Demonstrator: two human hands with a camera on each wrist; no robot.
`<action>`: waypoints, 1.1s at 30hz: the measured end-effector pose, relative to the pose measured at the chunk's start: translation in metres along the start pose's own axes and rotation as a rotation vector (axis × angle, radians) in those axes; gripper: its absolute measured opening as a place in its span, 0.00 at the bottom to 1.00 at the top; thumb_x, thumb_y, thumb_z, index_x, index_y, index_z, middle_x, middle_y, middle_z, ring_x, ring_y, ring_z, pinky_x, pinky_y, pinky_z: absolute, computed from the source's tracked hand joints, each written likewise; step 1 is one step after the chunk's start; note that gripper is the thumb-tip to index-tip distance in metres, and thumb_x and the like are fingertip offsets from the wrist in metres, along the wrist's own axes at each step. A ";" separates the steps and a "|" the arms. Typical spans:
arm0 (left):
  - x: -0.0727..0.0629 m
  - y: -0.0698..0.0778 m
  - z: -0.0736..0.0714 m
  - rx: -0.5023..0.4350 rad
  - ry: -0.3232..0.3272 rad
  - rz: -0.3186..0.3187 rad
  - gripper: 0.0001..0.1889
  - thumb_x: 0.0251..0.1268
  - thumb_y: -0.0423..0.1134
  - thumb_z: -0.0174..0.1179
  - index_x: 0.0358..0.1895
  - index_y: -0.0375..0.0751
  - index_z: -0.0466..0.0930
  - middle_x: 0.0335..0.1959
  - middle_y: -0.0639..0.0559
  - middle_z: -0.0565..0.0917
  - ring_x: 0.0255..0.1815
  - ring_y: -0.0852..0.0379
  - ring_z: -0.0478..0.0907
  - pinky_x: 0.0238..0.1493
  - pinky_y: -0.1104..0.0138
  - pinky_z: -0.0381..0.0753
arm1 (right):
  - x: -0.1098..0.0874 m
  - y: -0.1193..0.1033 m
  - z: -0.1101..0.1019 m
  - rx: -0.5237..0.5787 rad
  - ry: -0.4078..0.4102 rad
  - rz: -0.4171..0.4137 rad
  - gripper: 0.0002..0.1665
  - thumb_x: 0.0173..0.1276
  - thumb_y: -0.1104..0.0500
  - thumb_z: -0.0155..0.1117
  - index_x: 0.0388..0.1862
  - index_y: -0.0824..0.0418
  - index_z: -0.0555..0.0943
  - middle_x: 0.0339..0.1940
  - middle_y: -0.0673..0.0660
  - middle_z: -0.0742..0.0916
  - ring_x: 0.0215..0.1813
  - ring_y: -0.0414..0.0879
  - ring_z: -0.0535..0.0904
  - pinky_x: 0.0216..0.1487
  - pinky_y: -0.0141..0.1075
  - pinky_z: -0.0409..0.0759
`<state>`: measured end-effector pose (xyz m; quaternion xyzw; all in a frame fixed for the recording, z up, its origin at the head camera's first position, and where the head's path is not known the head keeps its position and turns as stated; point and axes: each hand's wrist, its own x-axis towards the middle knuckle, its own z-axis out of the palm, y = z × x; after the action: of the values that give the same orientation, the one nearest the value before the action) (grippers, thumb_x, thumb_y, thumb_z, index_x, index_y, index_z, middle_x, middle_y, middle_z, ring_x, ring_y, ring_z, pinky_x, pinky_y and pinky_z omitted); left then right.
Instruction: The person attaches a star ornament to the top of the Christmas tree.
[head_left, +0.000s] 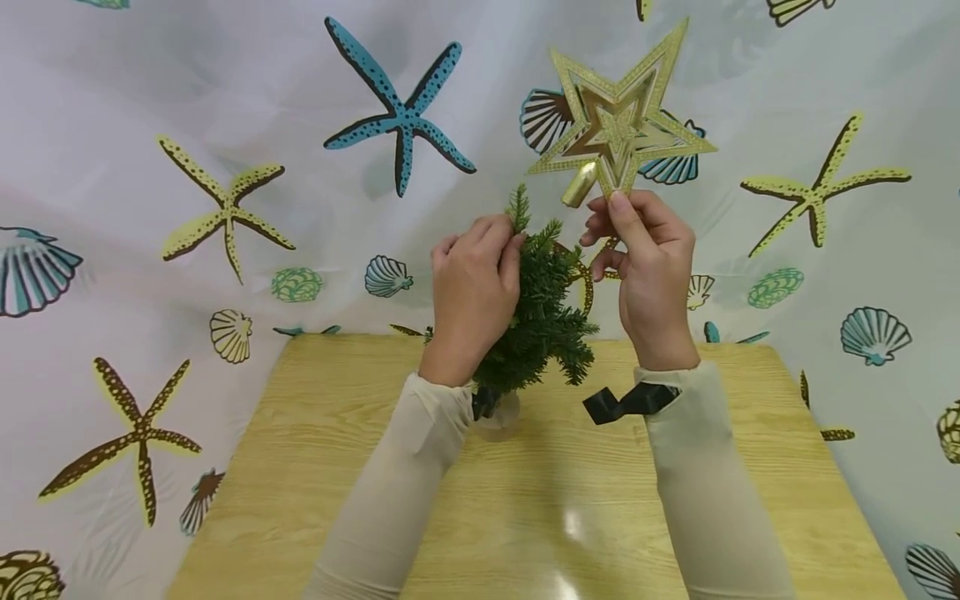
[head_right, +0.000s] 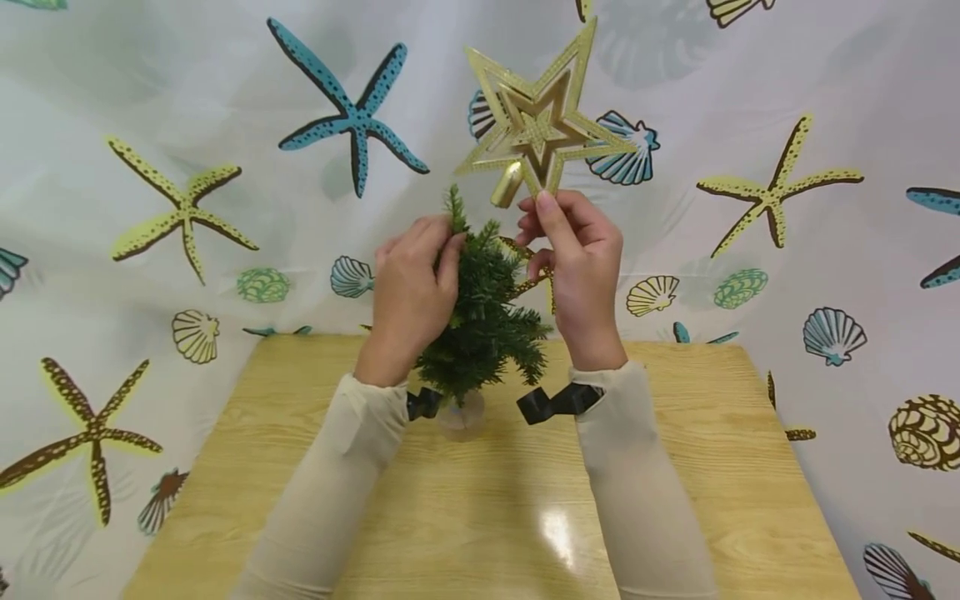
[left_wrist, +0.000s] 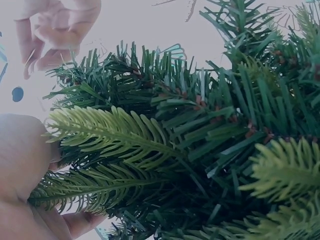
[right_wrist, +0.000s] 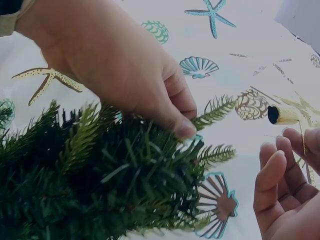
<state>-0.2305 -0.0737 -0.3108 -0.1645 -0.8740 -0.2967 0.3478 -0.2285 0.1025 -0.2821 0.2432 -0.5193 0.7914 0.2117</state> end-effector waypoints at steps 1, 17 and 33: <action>0.000 0.000 0.000 0.002 0.000 0.001 0.12 0.84 0.43 0.51 0.42 0.43 0.82 0.53 0.49 0.86 0.46 0.49 0.83 0.66 0.43 0.66 | 0.001 0.000 0.001 -0.004 -0.005 -0.003 0.13 0.81 0.64 0.56 0.39 0.63 0.87 0.32 0.56 0.85 0.29 0.47 0.82 0.18 0.32 0.75; -0.001 0.000 -0.001 0.024 -0.004 0.001 0.12 0.85 0.43 0.51 0.43 0.43 0.82 0.54 0.49 0.86 0.47 0.49 0.84 0.64 0.43 0.67 | 0.022 0.004 0.019 -0.043 -0.069 -0.040 0.13 0.81 0.65 0.57 0.39 0.66 0.87 0.30 0.57 0.84 0.28 0.49 0.82 0.17 0.33 0.74; 0.001 0.001 0.000 0.042 -0.001 -0.007 0.10 0.83 0.42 0.53 0.45 0.42 0.83 0.54 0.49 0.86 0.49 0.49 0.84 0.64 0.42 0.68 | 0.024 0.012 0.027 -0.064 -0.088 0.034 0.12 0.80 0.65 0.58 0.38 0.65 0.87 0.31 0.57 0.85 0.30 0.48 0.81 0.18 0.32 0.75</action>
<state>-0.2304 -0.0729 -0.3096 -0.1541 -0.8808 -0.2794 0.3498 -0.2503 0.0747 -0.2669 0.2622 -0.5573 0.7663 0.1828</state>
